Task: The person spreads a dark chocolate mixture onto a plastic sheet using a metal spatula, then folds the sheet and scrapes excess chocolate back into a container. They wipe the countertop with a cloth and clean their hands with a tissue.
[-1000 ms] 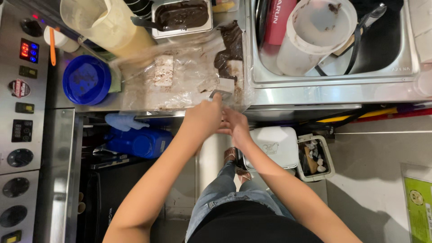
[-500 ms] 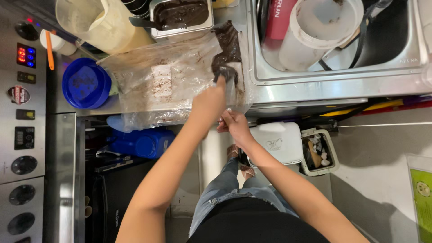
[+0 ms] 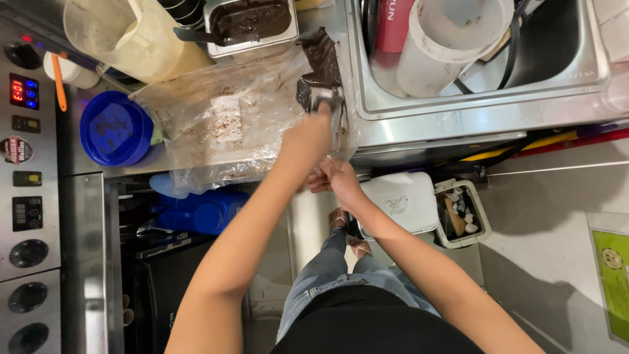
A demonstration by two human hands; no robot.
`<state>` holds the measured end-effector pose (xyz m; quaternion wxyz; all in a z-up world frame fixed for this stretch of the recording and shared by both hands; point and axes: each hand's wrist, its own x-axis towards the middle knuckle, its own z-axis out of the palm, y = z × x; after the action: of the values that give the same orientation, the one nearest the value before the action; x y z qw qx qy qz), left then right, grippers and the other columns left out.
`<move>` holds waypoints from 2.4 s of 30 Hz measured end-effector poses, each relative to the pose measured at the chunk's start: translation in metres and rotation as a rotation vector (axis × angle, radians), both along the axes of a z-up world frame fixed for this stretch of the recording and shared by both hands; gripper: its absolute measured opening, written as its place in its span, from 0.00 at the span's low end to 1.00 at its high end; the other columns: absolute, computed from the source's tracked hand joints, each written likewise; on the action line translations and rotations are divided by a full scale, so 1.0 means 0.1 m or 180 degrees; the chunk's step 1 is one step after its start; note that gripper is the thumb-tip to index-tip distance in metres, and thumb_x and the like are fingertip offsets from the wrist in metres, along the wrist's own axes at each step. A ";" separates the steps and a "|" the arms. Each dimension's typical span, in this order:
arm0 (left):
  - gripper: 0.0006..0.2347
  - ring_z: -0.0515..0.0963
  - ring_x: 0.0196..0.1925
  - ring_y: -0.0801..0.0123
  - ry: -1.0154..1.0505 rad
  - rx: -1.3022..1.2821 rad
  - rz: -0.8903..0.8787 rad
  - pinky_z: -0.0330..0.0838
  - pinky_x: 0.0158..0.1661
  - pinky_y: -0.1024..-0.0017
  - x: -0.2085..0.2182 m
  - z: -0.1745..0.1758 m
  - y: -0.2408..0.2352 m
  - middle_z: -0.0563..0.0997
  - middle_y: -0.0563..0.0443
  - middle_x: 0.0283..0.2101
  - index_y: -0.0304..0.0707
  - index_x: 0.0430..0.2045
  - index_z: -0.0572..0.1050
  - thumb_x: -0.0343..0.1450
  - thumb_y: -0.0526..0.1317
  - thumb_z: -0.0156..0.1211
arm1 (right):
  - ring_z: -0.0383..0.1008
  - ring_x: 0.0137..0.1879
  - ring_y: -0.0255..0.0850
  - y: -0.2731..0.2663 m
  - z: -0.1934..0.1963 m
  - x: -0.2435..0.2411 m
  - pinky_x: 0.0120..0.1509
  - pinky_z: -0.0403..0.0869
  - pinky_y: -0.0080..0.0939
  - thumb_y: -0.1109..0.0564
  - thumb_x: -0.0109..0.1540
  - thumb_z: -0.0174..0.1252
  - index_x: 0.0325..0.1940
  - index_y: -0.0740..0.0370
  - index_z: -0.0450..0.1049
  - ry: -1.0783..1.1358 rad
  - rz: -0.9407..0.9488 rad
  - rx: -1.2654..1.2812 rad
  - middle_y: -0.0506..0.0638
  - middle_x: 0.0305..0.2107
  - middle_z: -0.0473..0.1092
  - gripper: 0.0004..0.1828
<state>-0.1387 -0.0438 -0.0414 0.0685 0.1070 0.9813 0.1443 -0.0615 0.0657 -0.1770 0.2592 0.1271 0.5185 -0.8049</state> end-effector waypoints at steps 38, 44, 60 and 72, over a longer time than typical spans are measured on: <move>0.16 0.83 0.39 0.34 -0.0226 -0.0019 0.0099 0.76 0.39 0.43 -0.30 0.29 -0.37 0.81 0.26 0.38 0.32 0.57 0.66 0.75 0.36 0.42 | 0.76 0.30 0.37 -0.10 -0.06 0.02 0.38 0.79 0.37 0.50 0.71 0.52 0.41 0.67 0.73 0.0450 -0.0059 -0.0006 0.49 0.26 0.71 0.16; 0.16 0.81 0.43 0.31 -0.0586 -0.0341 0.0104 0.75 0.43 0.42 0.01 0.53 -0.73 0.80 0.25 0.41 0.39 0.58 0.66 0.76 0.38 0.40 | 0.72 0.27 0.33 0.06 0.12 0.00 0.38 0.81 0.38 0.51 0.70 0.51 0.36 0.65 0.73 0.0446 0.0213 0.0248 0.46 0.23 0.69 0.16; 0.17 0.80 0.39 0.33 -0.0149 0.0208 0.0147 0.73 0.40 0.42 -0.16 0.63 -0.93 0.81 0.27 0.36 0.48 0.58 0.71 0.74 0.46 0.50 | 0.76 0.30 0.45 0.13 0.87 0.27 0.35 0.76 0.47 0.53 0.59 0.54 0.38 0.58 0.75 0.1368 0.1861 0.1484 0.49 0.25 0.75 0.09; 0.15 0.81 0.35 0.33 -0.0520 -0.0124 0.0264 0.76 0.37 0.44 -0.04 0.44 -1.05 0.82 0.30 0.31 0.52 0.58 0.70 0.77 0.48 0.47 | 0.35 0.81 0.55 -0.58 0.97 -0.40 0.80 0.32 0.64 0.32 0.65 0.44 0.79 0.66 0.42 0.3653 0.2597 0.4269 0.62 0.76 0.43 0.48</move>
<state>-0.1428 -0.1487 0.0026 0.1443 0.0529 0.9787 0.1361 -0.1016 0.0079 -0.0798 0.0997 -0.3528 0.9212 -0.1301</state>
